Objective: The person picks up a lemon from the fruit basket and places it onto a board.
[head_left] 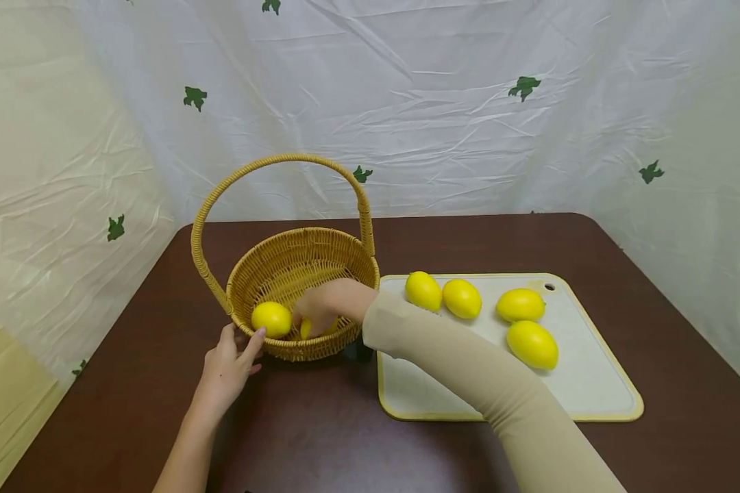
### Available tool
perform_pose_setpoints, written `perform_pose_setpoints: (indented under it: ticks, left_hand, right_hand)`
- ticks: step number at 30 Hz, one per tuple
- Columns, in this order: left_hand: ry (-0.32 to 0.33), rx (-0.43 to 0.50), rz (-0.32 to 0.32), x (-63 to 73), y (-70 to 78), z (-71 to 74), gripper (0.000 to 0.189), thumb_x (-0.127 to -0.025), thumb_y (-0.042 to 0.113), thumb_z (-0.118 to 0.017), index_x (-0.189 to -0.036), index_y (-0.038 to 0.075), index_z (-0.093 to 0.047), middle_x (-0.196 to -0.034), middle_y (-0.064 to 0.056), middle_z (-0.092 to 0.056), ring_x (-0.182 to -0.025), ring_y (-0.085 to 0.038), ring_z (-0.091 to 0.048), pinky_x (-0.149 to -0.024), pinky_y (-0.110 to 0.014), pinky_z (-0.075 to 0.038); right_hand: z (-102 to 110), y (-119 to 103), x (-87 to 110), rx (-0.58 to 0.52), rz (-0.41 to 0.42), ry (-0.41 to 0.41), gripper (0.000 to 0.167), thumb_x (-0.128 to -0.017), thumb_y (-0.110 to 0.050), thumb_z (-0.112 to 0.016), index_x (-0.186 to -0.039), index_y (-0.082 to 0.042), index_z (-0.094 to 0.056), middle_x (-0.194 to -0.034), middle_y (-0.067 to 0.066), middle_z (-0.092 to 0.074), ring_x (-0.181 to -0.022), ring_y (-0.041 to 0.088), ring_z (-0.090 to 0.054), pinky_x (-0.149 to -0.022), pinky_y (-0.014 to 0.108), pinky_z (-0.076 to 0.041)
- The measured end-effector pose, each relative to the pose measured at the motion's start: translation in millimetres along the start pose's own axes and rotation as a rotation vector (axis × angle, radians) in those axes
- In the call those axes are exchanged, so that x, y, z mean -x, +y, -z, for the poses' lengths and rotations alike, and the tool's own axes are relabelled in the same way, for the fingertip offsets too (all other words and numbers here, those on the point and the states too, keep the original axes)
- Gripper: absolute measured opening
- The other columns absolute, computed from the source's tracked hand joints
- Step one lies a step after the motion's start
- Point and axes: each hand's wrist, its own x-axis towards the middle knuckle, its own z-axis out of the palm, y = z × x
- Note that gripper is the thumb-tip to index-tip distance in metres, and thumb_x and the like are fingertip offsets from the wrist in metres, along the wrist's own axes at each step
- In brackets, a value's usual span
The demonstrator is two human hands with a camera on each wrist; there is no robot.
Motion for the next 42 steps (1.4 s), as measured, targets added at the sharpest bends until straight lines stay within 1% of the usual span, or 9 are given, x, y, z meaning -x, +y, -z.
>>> perform_pose_setpoints:
  ticks: [8,13,16,18,23,26,32,38,42]
  left_hand:
    - [0.000,-0.002,0.001,0.9,-1.9,-0.5,0.074,-0.093,0.048,-0.045,-0.139,-0.005,-0.020,-0.129,-0.031,-0.042,-0.101,-0.036,-0.058,-0.074,-0.035,-0.056]
    - [-0.004,-0.007,0.005,0.7,-1.5,-0.3,0.075,-0.093,0.048,-0.044,-0.140,-0.005,-0.018,-0.129,-0.031,-0.041,-0.101,-0.036,-0.059,-0.075,-0.035,-0.056]
    - [-0.004,-0.005,0.006,0.9,-0.6,-0.3,0.075,-0.093,0.048,-0.045,-0.140,-0.005,-0.018,-0.129,-0.031,-0.041,-0.101,-0.036,-0.059,-0.075,-0.035,-0.056]
    - [-0.004,-0.003,0.005,0.9,-0.3,-0.3,0.075,-0.093,0.048,-0.045,-0.140,-0.005,-0.018,-0.129,-0.031,-0.041,-0.101,-0.036,-0.058,-0.075,-0.035,-0.056]
    - [-0.004,0.002,-0.002,0.9,0.2,-0.4,0.074,-0.093,0.047,-0.045,-0.139,-0.005,-0.019,-0.129,-0.031,-0.041,-0.102,-0.037,-0.058,-0.075,-0.035,-0.056]
    - [-0.004,0.005,-0.004,1.0,0.7,-0.1,0.073,-0.093,0.047,-0.045,-0.139,-0.005,-0.019,-0.129,-0.031,-0.041,-0.102,-0.037,-0.058,-0.075,-0.035,-0.056]
    - [-0.002,0.001,-0.006,0.5,1.7,0.8,0.074,-0.093,0.047,-0.045,-0.139,-0.004,-0.019,-0.129,-0.031,-0.041,-0.101,-0.037,-0.058,-0.075,-0.035,-0.056]
    - [-0.002,-0.005,-0.003,1.4,2.1,0.9,0.073,-0.093,0.047,-0.045,-0.139,-0.004,-0.019,-0.130,-0.031,-0.040,-0.100,-0.036,-0.059,-0.074,-0.035,-0.056]
    - [-0.005,-0.006,-0.001,2.1,2.2,1.1,0.075,-0.093,0.047,-0.045,-0.140,-0.004,-0.018,-0.130,-0.031,-0.040,-0.100,-0.036,-0.059,-0.074,-0.035,-0.056]
  right_hand:
    - [-1.7,0.4,0.7,0.010,0.042,0.028,0.035,-0.091,-0.019,-0.055,-0.126,-0.017,-0.056,-0.104,-0.003,-0.056,-0.085,0.013,-0.045,-0.072,0.021,-0.041]
    - [-3.8,0.2,-0.3,0.033,0.053,0.055,0.037,-0.091,-0.019,-0.055,-0.128,-0.016,-0.054,-0.114,-0.004,-0.058,-0.090,0.010,-0.049,-0.081,0.019,-0.045]
    - [-5.1,0.6,-1.2,0.044,0.048,0.074,0.040,-0.090,-0.020,-0.057,-0.129,-0.017,-0.053,-0.121,-0.004,-0.056,-0.096,0.009,-0.049,-0.086,0.020,-0.045]
    - [-5.5,1.7,-1.0,0.038,0.046,0.088,0.039,-0.089,-0.021,-0.059,-0.128,-0.017,-0.054,-0.119,-0.004,-0.057,-0.094,0.009,-0.049,-0.083,0.020,-0.045]
    - [-4.3,5.7,2.1,-0.009,0.067,0.138,0.034,-0.087,-0.019,-0.061,-0.121,-0.017,-0.059,-0.104,-0.005,-0.059,-0.081,0.011,-0.047,-0.068,0.019,-0.042]
    - [-2.9,8.5,5.4,-0.049,0.068,0.165,0.034,-0.086,-0.018,-0.062,-0.119,-0.018,-0.060,-0.101,-0.005,-0.058,-0.081,0.012,-0.047,-0.066,0.020,-0.042]
    - [-2.0,13.5,13.3,-0.066,0.065,0.211,0.040,-0.085,-0.023,-0.064,-0.124,-0.020,-0.058,-0.114,-0.005,-0.055,-0.099,0.012,-0.045,-0.076,0.023,-0.042]
    - [-3.2,19.7,22.9,-0.057,0.091,0.277,0.045,-0.083,-0.027,-0.065,-0.126,-0.018,-0.057,-0.123,0.001,-0.052,-0.104,0.014,-0.047,-0.080,0.024,-0.043]
    - [-4.2,23.4,31.6,-0.081,0.098,0.341,0.046,-0.083,-0.029,-0.066,-0.126,-0.016,-0.057,-0.126,0.005,-0.051,-0.107,0.016,-0.047,-0.084,0.025,-0.044]
